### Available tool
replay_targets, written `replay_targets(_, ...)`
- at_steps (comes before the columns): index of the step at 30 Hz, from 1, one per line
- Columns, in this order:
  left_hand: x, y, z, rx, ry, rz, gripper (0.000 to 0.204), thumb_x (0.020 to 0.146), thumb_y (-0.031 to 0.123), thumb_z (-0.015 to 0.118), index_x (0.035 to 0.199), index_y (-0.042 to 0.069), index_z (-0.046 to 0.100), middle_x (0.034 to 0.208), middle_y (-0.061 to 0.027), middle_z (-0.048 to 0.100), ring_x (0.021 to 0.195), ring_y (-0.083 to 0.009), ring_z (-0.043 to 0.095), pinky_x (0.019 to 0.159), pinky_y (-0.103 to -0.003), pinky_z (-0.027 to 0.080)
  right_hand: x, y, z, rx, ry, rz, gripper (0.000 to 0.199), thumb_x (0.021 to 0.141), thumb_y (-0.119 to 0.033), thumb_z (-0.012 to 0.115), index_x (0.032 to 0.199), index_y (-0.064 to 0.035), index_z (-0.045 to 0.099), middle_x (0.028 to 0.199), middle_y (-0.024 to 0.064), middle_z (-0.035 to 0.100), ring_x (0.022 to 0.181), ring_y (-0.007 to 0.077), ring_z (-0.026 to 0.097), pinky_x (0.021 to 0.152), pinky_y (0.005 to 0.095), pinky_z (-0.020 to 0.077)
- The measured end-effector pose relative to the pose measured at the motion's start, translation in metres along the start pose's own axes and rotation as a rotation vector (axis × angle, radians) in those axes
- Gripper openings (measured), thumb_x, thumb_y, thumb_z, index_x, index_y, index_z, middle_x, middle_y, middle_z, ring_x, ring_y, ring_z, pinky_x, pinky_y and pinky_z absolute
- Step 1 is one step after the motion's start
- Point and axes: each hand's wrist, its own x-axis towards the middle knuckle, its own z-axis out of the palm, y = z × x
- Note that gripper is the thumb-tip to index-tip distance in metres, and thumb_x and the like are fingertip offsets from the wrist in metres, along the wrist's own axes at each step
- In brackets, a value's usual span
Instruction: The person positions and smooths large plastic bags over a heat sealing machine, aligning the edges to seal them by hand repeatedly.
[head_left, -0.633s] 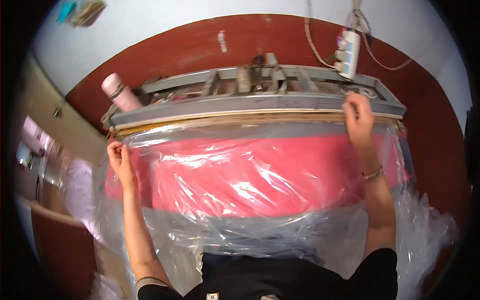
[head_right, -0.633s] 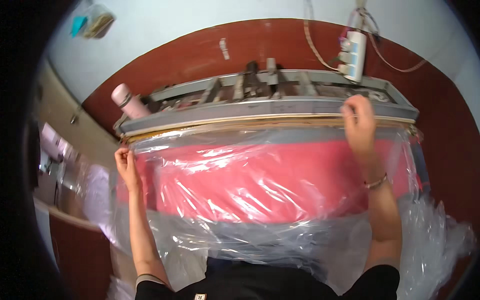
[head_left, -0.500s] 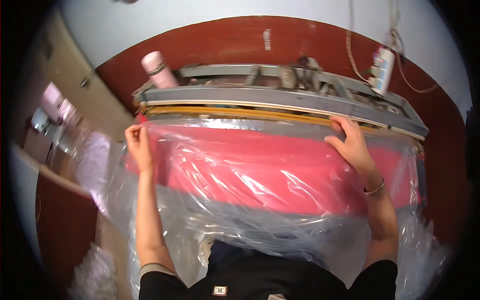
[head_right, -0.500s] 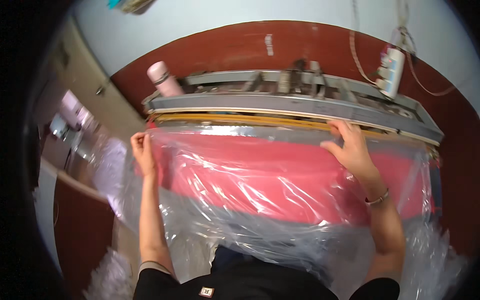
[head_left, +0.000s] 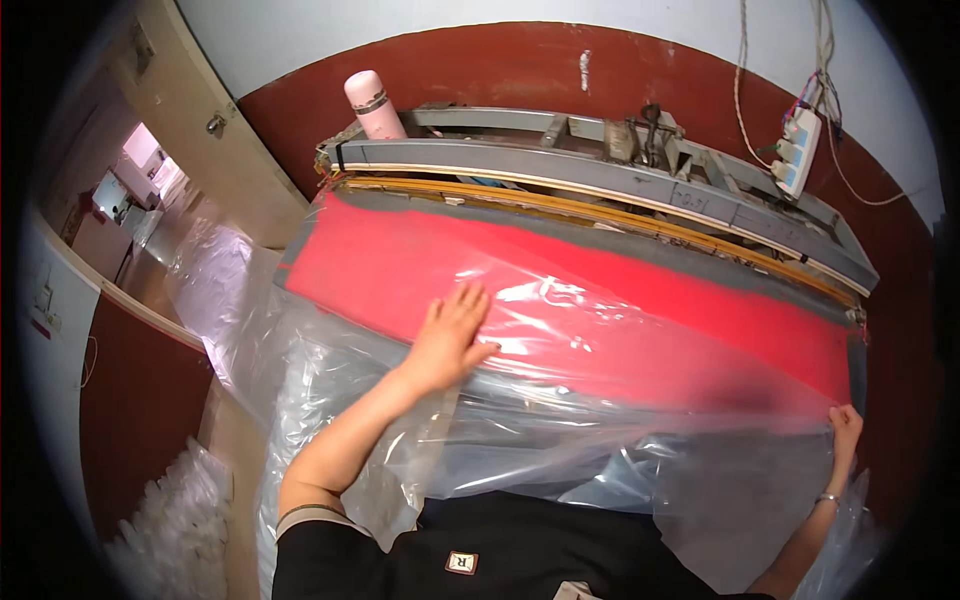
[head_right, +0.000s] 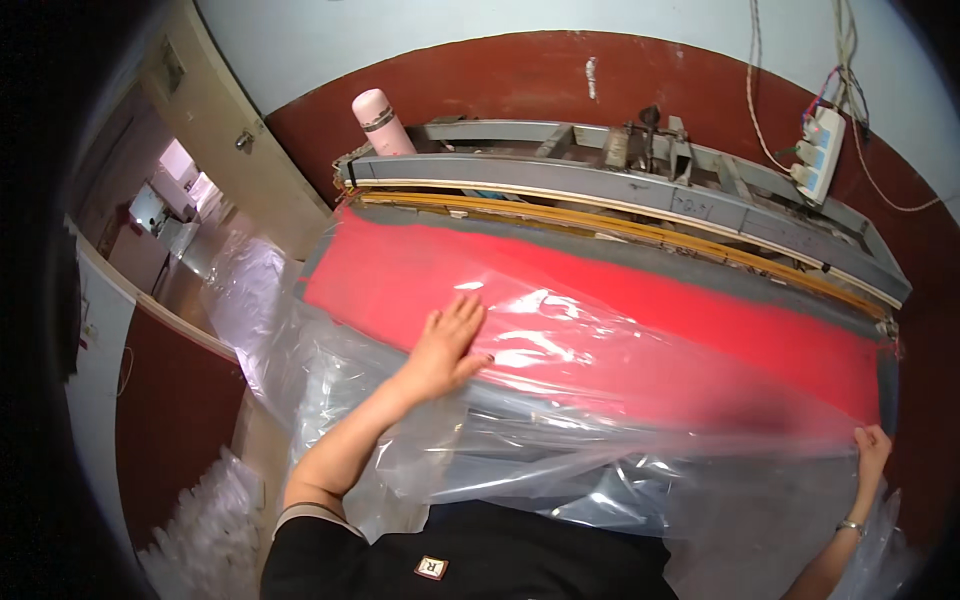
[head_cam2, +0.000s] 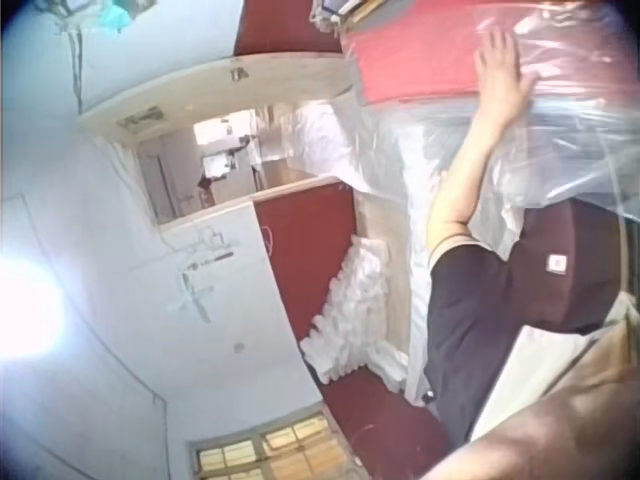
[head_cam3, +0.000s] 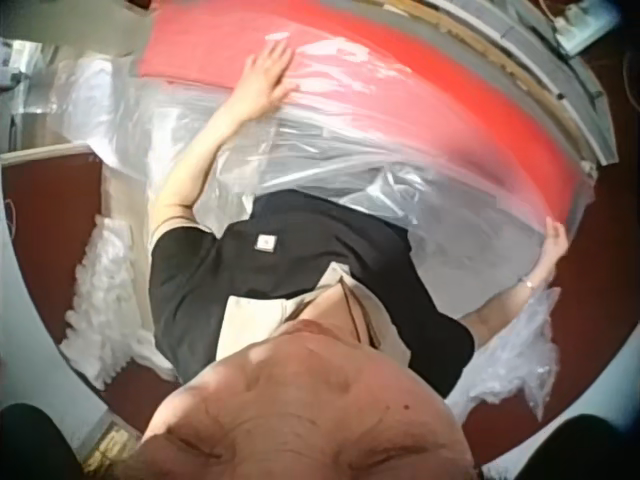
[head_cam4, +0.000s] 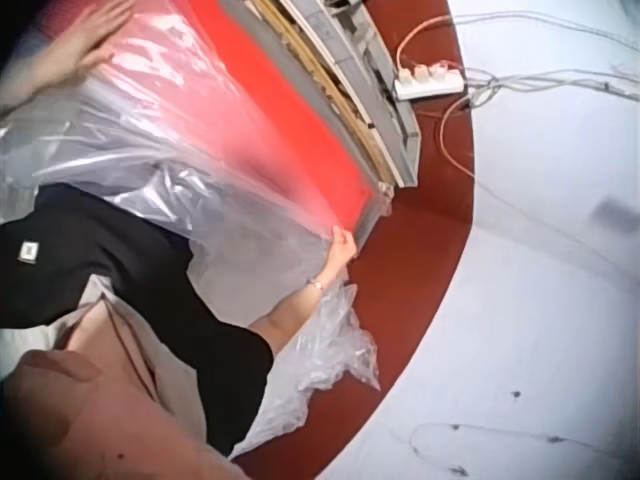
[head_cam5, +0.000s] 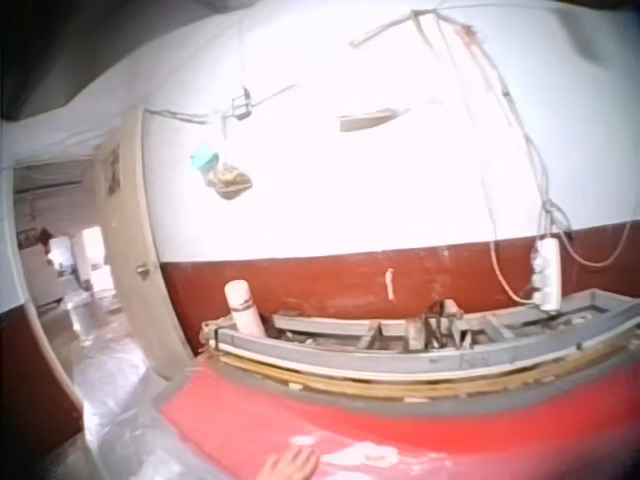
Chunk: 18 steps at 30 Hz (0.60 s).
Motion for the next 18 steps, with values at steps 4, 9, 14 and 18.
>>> replay_targets(4, 0.016, 0.038, 0.002, -0.099, 0.041, 0.102, 0.072, 0.078, 0.043, 0.055, 0.129, -0.002, 0.031, 0.137, -0.0196, 0.026, 0.129, -0.0327, 0.020, 0.101, -0.050, 0.018, -0.022, 0.044, -0.036, -0.001, 0.087, 0.140, 0.019, 0.077, -0.009, 0.061, 0.062, -0.0047, 0.049, 0.057, -0.0078, 0.035, 0.054, 0.0019, 0.031, 0.047, 0.0191, 0.0232)
replay_targets(9, 0.046, 0.029, 0.004, -0.036, 0.051, 0.091, 0.070, 0.079, 0.045, 0.053, 0.128, -0.002, 0.034, 0.138, -0.0181, 0.025, 0.130, -0.0316, 0.019, 0.099, -0.051, 0.021, -0.026, 0.054, -0.032, 0.011, 0.148, 0.087, 0.019, 0.078, -0.012, 0.061, 0.064, -0.0050, 0.051, 0.058, -0.0072, 0.038, 0.054, 0.0025, 0.033, 0.047, 0.0193, 0.0251)
replay_targets(14, 0.077, 0.016, 0.008, -0.128, 0.327, 0.164, 0.045, 0.076, 0.025, 0.062, 0.111, 0.000, 0.050, 0.104, -0.0168, 0.056, 0.095, -0.0332, 0.053, 0.081, -0.040, 0.042, -0.031, 0.058, -0.034, 0.025, 0.267, 0.112, 0.012, 0.080, -0.012, 0.060, 0.071, -0.0051, 0.056, 0.061, -0.0081, 0.040, 0.056, 0.0019, 0.034, 0.049, 0.0180, 0.0258)
replay_targets(18, 0.107, 0.003, 0.009, -0.257, 0.514, 0.000, 0.023, 0.069, 0.012, 0.065, 0.088, 0.001, 0.060, 0.086, -0.0139, 0.056, 0.084, -0.0319, 0.052, 0.071, -0.041, 0.042, -0.031, 0.054, -0.039, 0.080, 0.299, 0.108, 0.013, 0.079, -0.013, 0.061, 0.071, -0.0053, 0.055, 0.062, -0.0077, 0.039, 0.058, 0.0021, 0.033, 0.050, 0.0184, 0.0261)
